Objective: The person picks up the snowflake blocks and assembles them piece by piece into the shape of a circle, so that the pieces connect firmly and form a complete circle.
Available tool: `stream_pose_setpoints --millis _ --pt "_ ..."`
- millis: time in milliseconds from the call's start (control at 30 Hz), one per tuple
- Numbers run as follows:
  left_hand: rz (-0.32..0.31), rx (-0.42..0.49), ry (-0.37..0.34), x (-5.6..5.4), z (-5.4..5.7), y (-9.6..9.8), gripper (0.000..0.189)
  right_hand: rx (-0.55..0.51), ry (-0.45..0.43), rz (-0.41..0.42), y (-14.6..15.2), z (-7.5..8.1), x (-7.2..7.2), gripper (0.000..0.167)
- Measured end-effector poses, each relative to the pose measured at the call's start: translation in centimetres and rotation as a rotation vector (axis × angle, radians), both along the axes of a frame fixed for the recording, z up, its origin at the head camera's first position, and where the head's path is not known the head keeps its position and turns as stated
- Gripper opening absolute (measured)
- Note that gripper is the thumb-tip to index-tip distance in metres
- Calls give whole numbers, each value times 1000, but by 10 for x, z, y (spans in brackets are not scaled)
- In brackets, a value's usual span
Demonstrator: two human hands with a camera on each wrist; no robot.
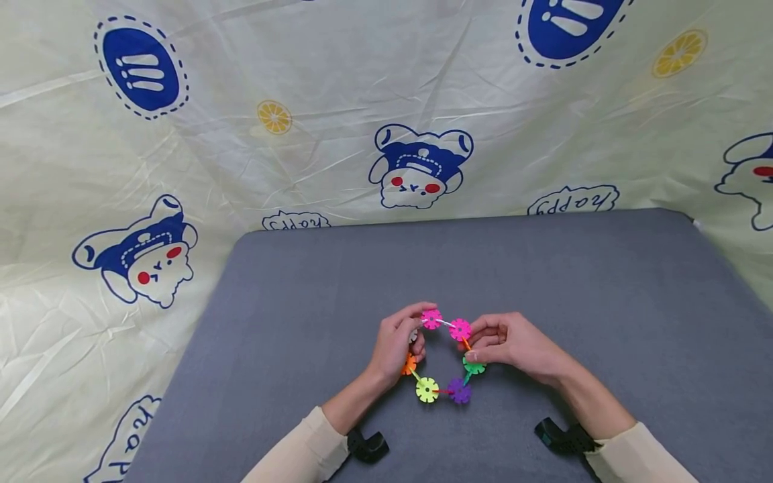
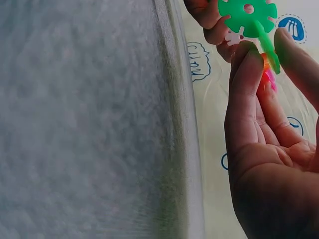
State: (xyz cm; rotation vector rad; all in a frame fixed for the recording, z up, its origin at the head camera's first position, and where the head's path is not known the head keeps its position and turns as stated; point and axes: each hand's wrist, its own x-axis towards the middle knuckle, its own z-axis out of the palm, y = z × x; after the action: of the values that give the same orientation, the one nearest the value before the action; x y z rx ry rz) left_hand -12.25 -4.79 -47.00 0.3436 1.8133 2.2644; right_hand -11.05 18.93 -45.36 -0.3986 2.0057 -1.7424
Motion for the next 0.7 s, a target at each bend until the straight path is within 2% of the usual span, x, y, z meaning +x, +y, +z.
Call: stream_pose_setpoints --millis 67,200,300,433,533,700 --pt "-11 -2 2 0 0 0 34 7 1 5 -1 0 0 36" --pt "-21 -2 6 -1 -1 0 34 -3 -9 -11 -2 0 -1 61" --pt "-21 -6 13 0 -1 1 35 -11 14 -4 -2 0 -1 70" --pt "-23 -4 16 0 0 2 35 -11 67 9 -1 0 -1 60" --pt "-14 -21 9 0 0 2 34 -6 74 -2 0 0 -2 56" --pt "38 -130 -5 0 -1 3 31 77 76 -78 4 -1 -4 54"
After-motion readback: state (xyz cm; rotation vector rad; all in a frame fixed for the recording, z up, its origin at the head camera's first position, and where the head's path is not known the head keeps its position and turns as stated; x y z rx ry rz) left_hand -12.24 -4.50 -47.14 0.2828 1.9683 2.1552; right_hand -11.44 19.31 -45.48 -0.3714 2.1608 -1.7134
